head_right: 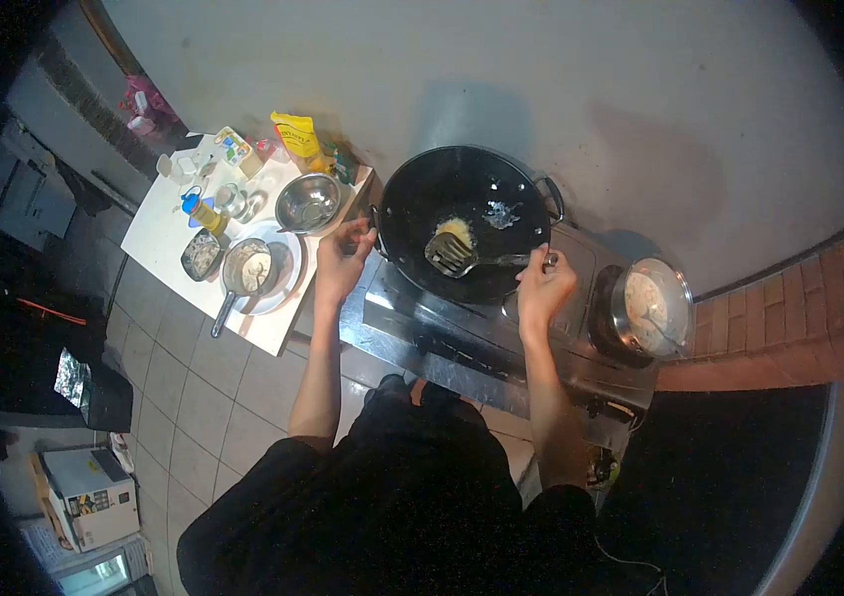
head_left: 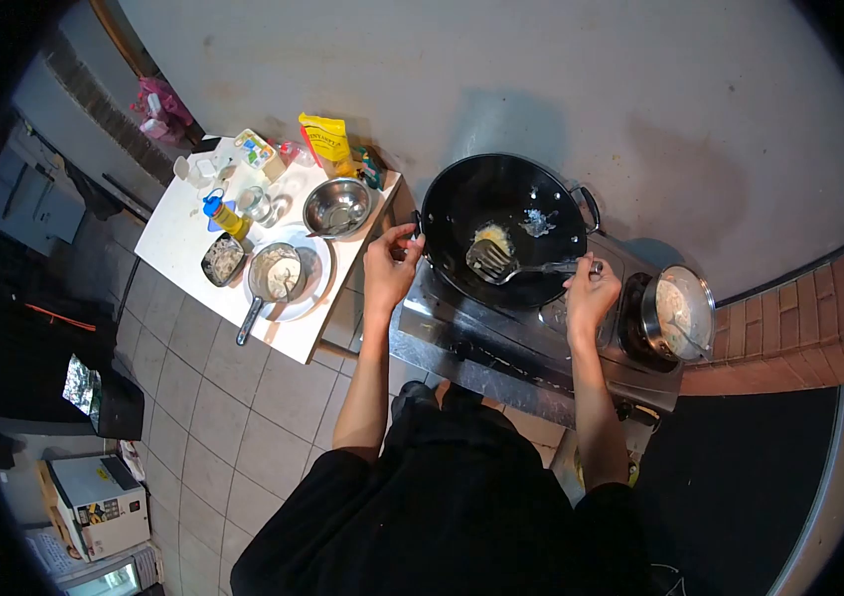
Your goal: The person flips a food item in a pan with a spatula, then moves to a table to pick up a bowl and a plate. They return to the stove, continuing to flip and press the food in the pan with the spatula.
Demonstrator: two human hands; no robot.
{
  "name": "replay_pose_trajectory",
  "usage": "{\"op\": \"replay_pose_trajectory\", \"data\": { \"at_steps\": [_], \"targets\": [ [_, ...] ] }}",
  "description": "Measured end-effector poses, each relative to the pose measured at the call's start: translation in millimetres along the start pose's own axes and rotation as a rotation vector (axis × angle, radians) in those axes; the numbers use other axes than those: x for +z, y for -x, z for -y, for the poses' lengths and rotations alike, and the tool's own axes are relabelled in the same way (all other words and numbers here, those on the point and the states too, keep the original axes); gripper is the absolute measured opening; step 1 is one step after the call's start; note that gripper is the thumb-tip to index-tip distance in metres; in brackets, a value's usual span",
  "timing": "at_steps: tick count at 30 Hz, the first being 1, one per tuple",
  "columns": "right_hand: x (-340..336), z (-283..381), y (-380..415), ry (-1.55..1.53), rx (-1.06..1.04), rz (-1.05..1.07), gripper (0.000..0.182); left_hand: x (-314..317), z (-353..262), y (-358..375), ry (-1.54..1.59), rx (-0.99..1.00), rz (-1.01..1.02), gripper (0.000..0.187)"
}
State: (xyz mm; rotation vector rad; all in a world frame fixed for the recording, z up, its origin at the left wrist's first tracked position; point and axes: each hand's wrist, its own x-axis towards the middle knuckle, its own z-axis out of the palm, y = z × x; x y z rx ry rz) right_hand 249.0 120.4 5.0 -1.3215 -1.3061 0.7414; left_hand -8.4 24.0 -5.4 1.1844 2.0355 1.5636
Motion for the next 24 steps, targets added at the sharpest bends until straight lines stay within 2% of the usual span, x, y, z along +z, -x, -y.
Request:
{"op": "replay_pose_trajectory", "data": {
  "at_steps": [3,5,8,9,11,13,15,17,19,21,24],
  "targets": [
    [9.2,-2.1,-1.4,0.038,-0.030,0.005,0.031,2.3,2.7,1.2,0.051,0.002,-0.023,0.029],
    [10.4,2.5,-0.5,0.034,-0.032,0.037,0.030,0.6,-6.4,4.6,0.010,-0.088,0.041,0.030],
    [3.8,9.0,-2.0,-0.032,0.048,0.053,0.028,5.5,-3.1,8.7,0.035,-0.018,-0.002,0.031],
    [-4.5,6.1,-5.2,-0.060,0.044,0.083,0.026,7.7,-2.1,10.5,0.050,0.018,-0.036,0.030],
    [-23.7,21.1,-3.3,-0.149,0.050,0.084,0.023,9.7,0.0,13.6,0.082,-0.030,-0.018,0.030],
    [-48.7,16.5,-7.6,-0.139,-0.019,0.148,0.021,11.4,-0.8,16.0,0.093,-0.019,-0.028,0.030],
    [-76.8,12.1,-2.2,-0.098,0.007,0.179,0.021,13.4,2.5,17.5,0.072,-0.029,-0.054,0.029],
    [-101.4,0.8,4.1,-0.061,-0.117,0.199,0.025,17.1,2.7,17.8,0.053,-0.031,-0.065,0.027],
    [-123.8,-11.2,9.9,-0.063,-0.109,0.238,0.025,20.2,2.1,19.6,0.023,-0.065,-0.167,0.025],
    [-145.5,-20.8,16.8,-0.022,-0.120,0.332,0.022,23.6,11.0,15.5,0.096,-0.085,-0.174,0.025],
    [-167.9,-45.9,28.6,-0.020,-0.081,0.403,0.028,18.1,17.4,8.4,0.083,-0.113,-0.168,0.029]
  ]
}}
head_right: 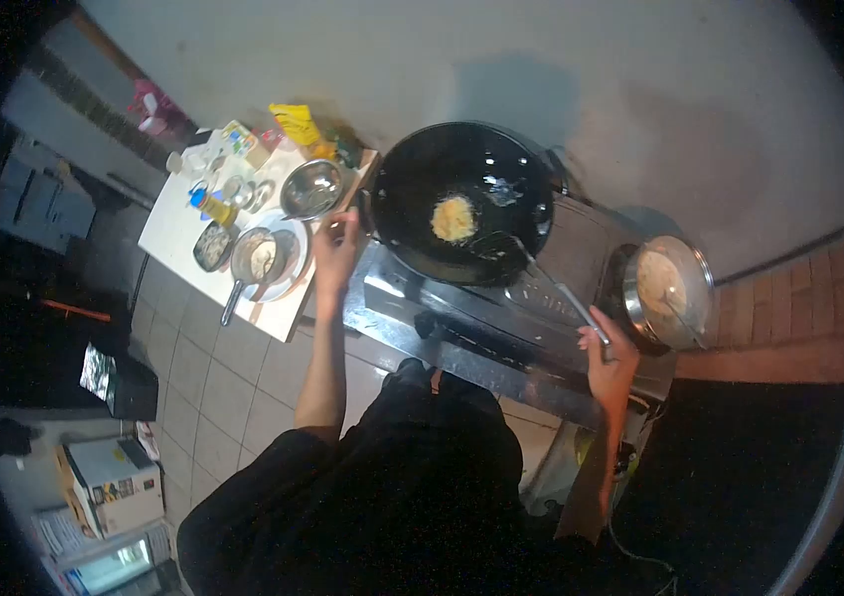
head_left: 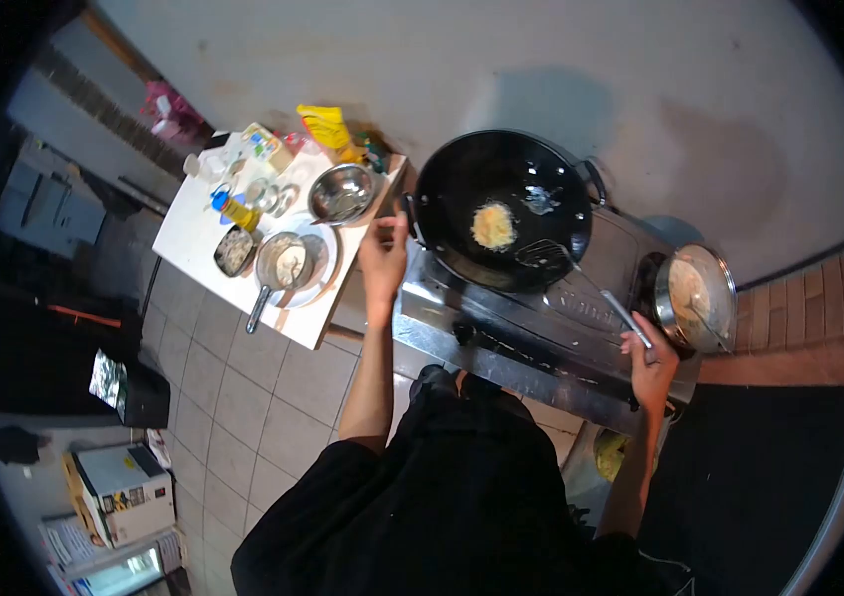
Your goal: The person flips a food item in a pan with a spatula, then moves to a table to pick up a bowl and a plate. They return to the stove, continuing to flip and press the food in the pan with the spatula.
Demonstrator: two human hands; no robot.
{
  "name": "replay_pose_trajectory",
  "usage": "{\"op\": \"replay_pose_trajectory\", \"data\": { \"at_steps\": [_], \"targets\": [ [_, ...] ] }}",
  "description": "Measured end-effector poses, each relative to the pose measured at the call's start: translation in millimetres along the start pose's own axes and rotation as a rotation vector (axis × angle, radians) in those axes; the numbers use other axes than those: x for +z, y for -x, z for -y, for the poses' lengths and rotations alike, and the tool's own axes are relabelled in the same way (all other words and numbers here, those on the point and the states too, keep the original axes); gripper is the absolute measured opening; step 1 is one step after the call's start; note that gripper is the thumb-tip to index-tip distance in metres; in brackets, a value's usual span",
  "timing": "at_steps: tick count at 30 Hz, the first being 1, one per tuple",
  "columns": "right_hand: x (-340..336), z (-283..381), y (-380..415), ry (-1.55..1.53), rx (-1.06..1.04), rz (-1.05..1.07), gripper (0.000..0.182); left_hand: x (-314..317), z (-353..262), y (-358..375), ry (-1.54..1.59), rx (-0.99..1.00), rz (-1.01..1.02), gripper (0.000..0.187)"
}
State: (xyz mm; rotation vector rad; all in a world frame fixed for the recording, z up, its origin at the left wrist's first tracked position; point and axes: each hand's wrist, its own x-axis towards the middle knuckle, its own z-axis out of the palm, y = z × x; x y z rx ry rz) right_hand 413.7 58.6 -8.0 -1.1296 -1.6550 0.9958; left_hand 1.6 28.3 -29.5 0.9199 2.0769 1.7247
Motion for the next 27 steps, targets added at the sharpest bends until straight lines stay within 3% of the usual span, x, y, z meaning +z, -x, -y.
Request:
{"op": "replay_pose_trajectory", "data": {
  "at_steps": [3,5,8,13,18,21,23,25,26,27],
  "targets": [
    [-9.9,-30.9,17.2,-0.023,0.083,0.059,0.033,-0.2,9.1,-5.0,-0.040,0.044,0.034,0.029],
    [-15.3,-51.0,22.8,0.075,0.031,0.076,0.031,-2.5,-6.0,-0.9,-0.059,-0.102,0.102,0.028],
    [-12.5,-54.9,26.4,0.246,0.094,0.109,0.029,-2.2,-6.7,-2.1,-0.047,-0.087,0.117,0.029],
    [6.9,-74.9,24.9,0.437,-0.020,-0.032,0.030,-4.4,-1.8,-8.3,-0.027,-0.032,0.109,0.035],
    [25.4,-86.8,17.4,0.797,-0.044,-0.081,0.030,-8.6,-8.7,9.9,0.032,0.020,0.096,0.023],
    [30.6,-64.8,16.7,0.903,-0.051,-0.065,0.026,-24.5,-5.3,25.7,0.115,-0.029,0.202,0.022],
    [32.6,-37.6,14.1,1.105,0.316,-0.035,0.029,-47.2,2.2,25.5,0.160,-0.093,0.277,0.024],
    [29.2,-29.5,6.2,1.059,0.246,-0.074,0.026,-77.2,8.6,24.2,0.126,-0.195,0.234,0.026],
    [24.7,-18.5,2.4,0.977,0.257,0.116,0.013,-90.6,23.8,23.9,0.123,-0.207,0.155,0.026],
    [34.2,-7.7,-4.8,0.980,0.235,0.133,0.013,-106.4,29.8,23.8,0.093,-0.247,0.120,0.024]
  ]
}}
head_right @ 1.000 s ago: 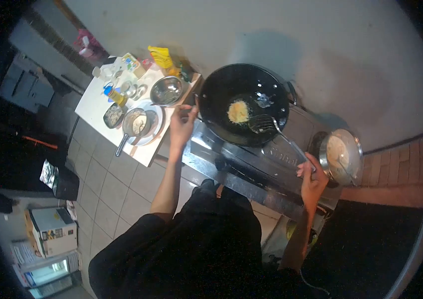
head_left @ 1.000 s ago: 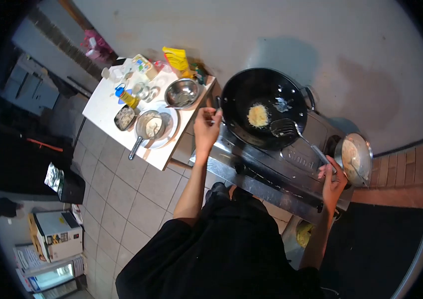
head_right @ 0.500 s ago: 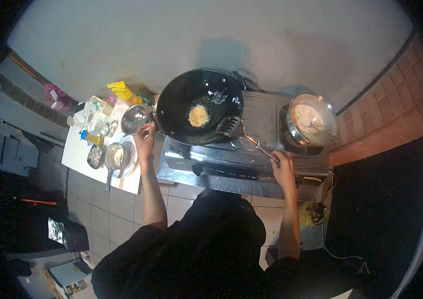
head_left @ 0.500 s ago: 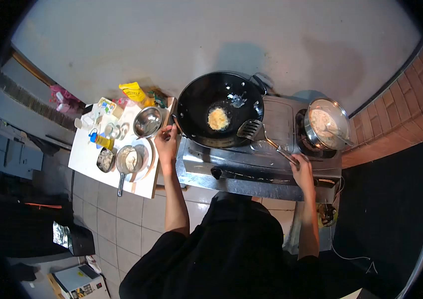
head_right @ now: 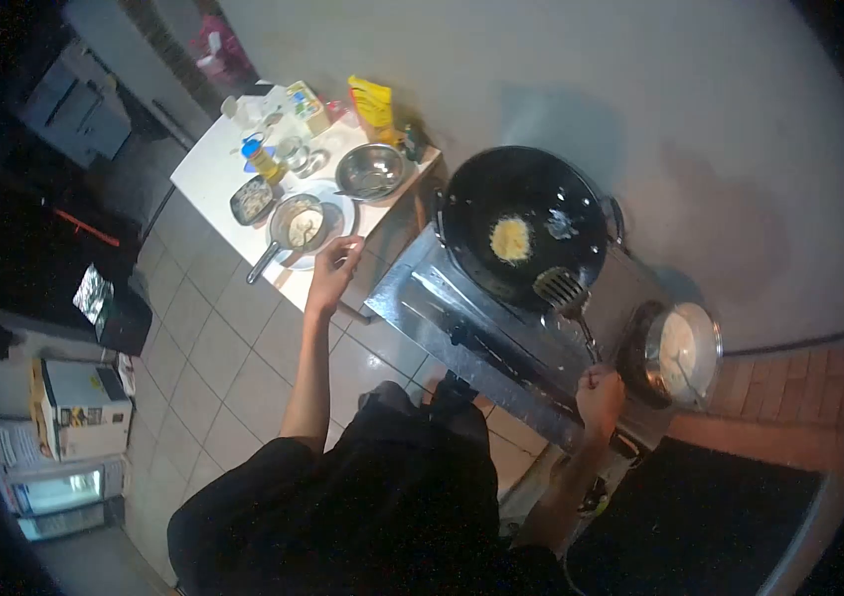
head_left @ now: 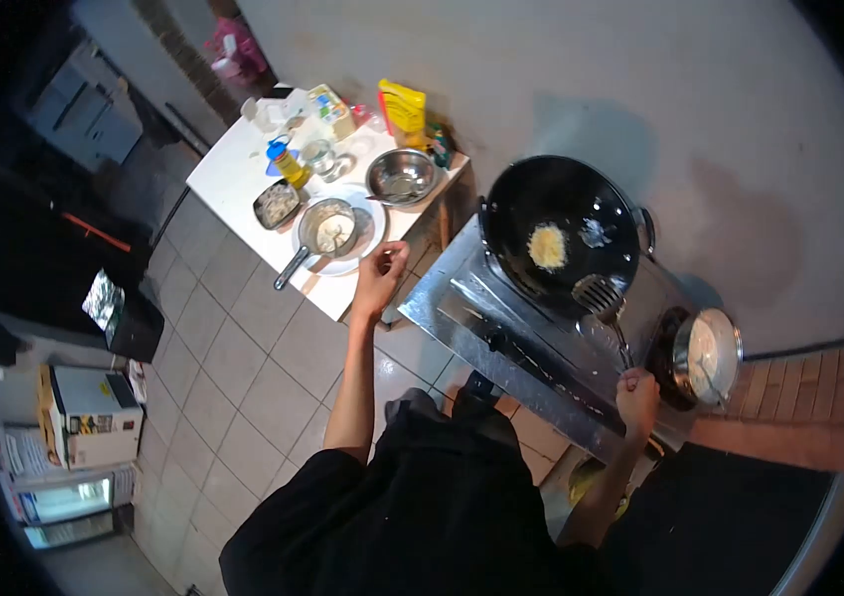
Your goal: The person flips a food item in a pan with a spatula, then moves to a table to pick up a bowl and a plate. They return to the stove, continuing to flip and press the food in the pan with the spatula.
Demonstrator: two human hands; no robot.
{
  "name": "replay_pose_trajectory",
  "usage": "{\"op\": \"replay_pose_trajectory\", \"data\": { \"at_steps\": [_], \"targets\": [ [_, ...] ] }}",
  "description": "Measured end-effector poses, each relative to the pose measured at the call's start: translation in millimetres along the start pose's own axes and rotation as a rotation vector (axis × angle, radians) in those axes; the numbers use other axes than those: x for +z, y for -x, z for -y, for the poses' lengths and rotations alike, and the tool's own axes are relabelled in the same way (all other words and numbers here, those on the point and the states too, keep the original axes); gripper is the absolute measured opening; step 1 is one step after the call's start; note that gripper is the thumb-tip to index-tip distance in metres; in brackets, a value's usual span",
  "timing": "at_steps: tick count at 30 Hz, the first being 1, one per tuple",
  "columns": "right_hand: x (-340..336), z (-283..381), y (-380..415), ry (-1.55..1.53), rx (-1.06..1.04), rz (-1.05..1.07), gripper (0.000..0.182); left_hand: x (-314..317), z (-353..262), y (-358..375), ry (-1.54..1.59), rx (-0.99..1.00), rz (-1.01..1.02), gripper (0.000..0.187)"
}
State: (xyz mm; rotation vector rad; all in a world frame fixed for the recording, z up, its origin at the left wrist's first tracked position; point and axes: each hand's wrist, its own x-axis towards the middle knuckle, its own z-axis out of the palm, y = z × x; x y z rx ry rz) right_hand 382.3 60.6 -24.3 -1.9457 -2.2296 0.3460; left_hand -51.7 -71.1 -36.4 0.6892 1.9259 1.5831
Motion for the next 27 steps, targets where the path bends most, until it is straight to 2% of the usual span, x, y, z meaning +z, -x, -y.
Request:
{"op": "replay_pose_trajectory", "data": {
  "at_steps": [2,3,4,6,8,12,14,16,17,20,21,22,24,25,27],
  "targets": [
    [-2.8,31.8,-2.1,-0.281,-0.256,0.180,0.015,-31.6,28.2,3.2,-0.019,-0.021,-0.077,0.033],
    [11.2,41.6,-7.0,-0.312,-0.247,0.292,0.017,-47.2,43.8,4.9,-0.010,-0.013,-0.096,0.033],
    [14.2,58.4,-6.1,-0.304,-0.267,0.299,0.017,-60.7,52.8,7.9,-0.002,-0.016,-0.117,0.033],
    [25.3,100.5,3.7,-0.465,-0.301,0.473,0.016,-90.0,68.8,9.3,-0.031,-0.103,-0.203,0.033],
    [41.5,137.7,18.9,-0.480,-0.337,0.449,0.016,-125.6,83.4,8.3,-0.095,-0.128,-0.278,0.031],
    [80.9,197.1,43.9,-0.525,-0.412,0.452,0.016,-200.9,118.1,-11.6,-0.189,-0.113,-0.366,0.039],
    [93.2,233.0,67.7,-0.513,-0.402,0.482,0.017,-231.0,157.1,-27.6,-0.425,0.017,-0.477,0.045],
    [111.2,264.8,85.3,-0.547,-0.441,0.528,0.018,-249.4,175.1,-48.7,-0.461,-0.002,-0.420,0.053],
    [113.3,281.0,95.5,-0.620,-0.367,0.623,0.020,-253.4,180.2,-59.0,-0.481,-0.002,-0.350,0.057],
    [133.9,307.6,109.4,-0.632,-0.453,0.631,0.021,-256.0,189.1,-84.8,-0.665,-0.009,-0.104,0.070],
    [139.1,311.9,112.3,-0.582,-0.470,0.592,0.022,-252.2,208.3,-96.0,-0.615,-0.051,-0.030,0.074],
    [145.5,314.5,116.1,-0.586,-0.456,0.578,0.022,-248.1,213.0,-99.6,-0.459,-0.075,0.059,0.072],
    [155.0,316.3,124.5,-0.825,-0.366,0.585,0.024,-239.2,216.4,-111.7,-0.383,-0.196,0.263,0.066],
    [151.3,319.9,127.2,-0.826,-0.350,0.567,0.024,-233.8,201.3,-109.6,-0.384,-0.186,0.284,0.066],
    [144.2,322.7,133.8,-0.695,-0.312,0.513,0.024,-222.1,177.8,-99.7,-0.177,-0.300,0.358,0.054]
  ]
}}
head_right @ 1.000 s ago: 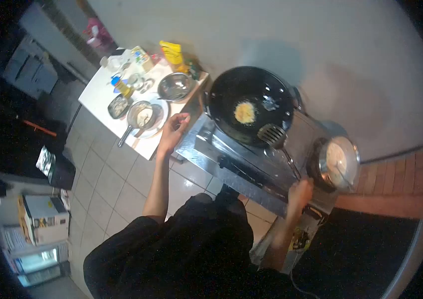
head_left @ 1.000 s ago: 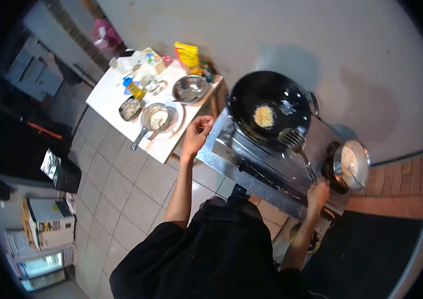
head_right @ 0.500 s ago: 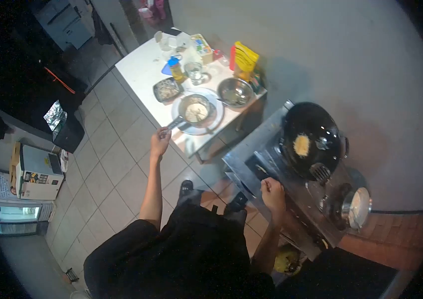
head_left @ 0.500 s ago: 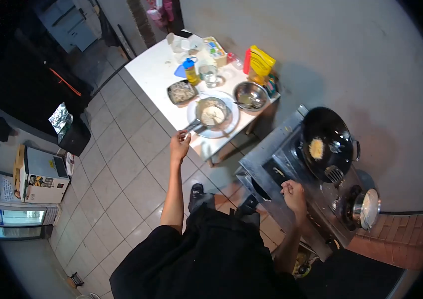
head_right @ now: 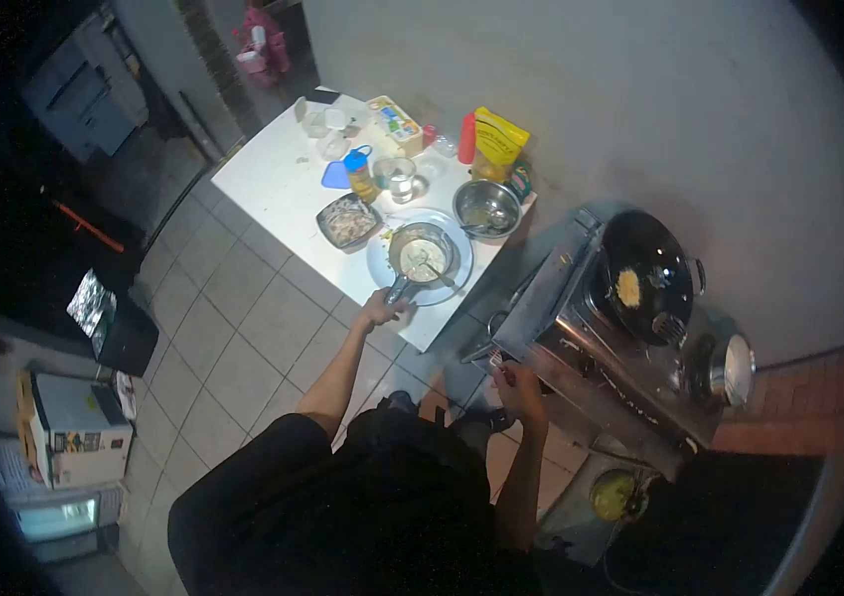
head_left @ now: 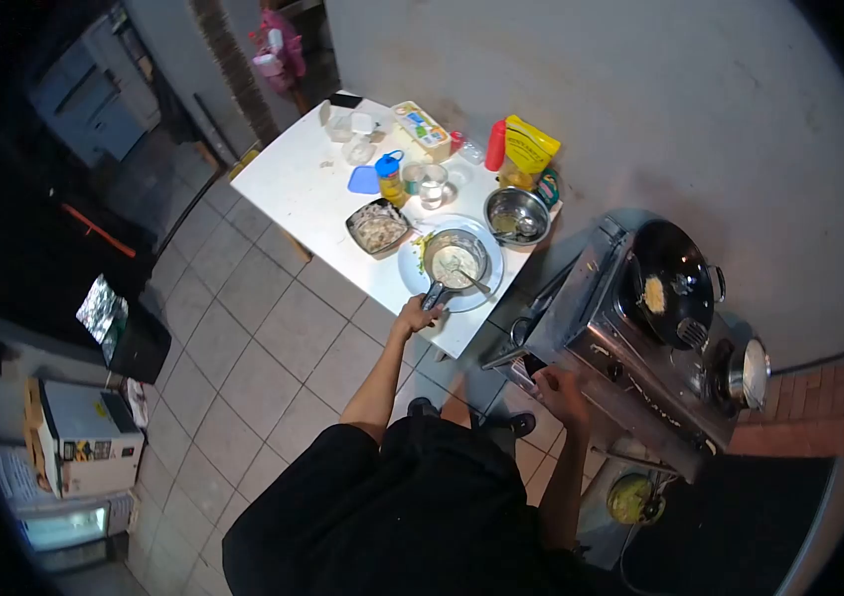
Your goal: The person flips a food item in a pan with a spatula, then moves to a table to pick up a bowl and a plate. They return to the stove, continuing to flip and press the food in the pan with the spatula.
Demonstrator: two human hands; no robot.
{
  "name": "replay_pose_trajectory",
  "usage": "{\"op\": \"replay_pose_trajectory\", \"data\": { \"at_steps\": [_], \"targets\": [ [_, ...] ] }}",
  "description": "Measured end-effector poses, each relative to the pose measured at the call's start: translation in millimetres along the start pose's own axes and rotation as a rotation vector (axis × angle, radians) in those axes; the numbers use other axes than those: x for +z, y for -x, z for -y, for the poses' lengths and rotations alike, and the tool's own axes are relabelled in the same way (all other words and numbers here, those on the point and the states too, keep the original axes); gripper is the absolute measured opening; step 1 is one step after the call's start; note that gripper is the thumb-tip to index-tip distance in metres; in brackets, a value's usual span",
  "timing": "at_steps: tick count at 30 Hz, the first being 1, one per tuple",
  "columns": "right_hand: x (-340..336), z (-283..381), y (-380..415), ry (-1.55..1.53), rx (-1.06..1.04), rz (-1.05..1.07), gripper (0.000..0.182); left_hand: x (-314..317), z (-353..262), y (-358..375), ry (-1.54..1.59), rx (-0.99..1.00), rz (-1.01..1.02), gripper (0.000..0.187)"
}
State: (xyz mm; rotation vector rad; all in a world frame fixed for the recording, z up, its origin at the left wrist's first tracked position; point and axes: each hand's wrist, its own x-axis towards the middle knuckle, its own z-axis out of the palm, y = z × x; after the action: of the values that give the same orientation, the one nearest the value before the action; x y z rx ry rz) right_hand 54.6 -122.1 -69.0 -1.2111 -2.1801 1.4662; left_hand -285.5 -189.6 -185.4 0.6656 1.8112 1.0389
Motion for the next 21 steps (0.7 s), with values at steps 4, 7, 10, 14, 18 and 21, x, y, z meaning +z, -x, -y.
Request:
{"op": "replay_pose_trajectory", "data": {
  "at_steps": [4,7,10,14,18,21],
  "targets": [
    [2.0,-10.5,8.7,-0.083,0.049,-0.081,0.023,36.7,-7.0,-10.6,0.130,0.100,0.079,0.034],
    [3.0,-8.0,10.5,-0.026,0.141,-0.098,0.018,63.6,-13.3,-11.5,0.050,0.069,-0.139,0.028],
    [4.7,1.5,15.5,-0.179,0.197,-0.153,0.017,73.4,-12.7,-12.8,0.023,0.094,-0.122,0.023],
    [11.1,-27.6,12.4,-0.042,0.128,-0.178,0.016,68.2,-13.5,-2.3,0.101,0.139,-0.042,0.021],
    [15.1,-15.4,0.8,-0.108,0.171,-0.155,0.016,55.5,-6.9,4.2,0.212,0.192,-0.019,0.020],
    [25.8,-22.9,-18.5,-0.117,0.191,-0.092,0.016,24.2,-40.7,35.1,0.288,0.184,-0.018,0.018]
  ]
}}
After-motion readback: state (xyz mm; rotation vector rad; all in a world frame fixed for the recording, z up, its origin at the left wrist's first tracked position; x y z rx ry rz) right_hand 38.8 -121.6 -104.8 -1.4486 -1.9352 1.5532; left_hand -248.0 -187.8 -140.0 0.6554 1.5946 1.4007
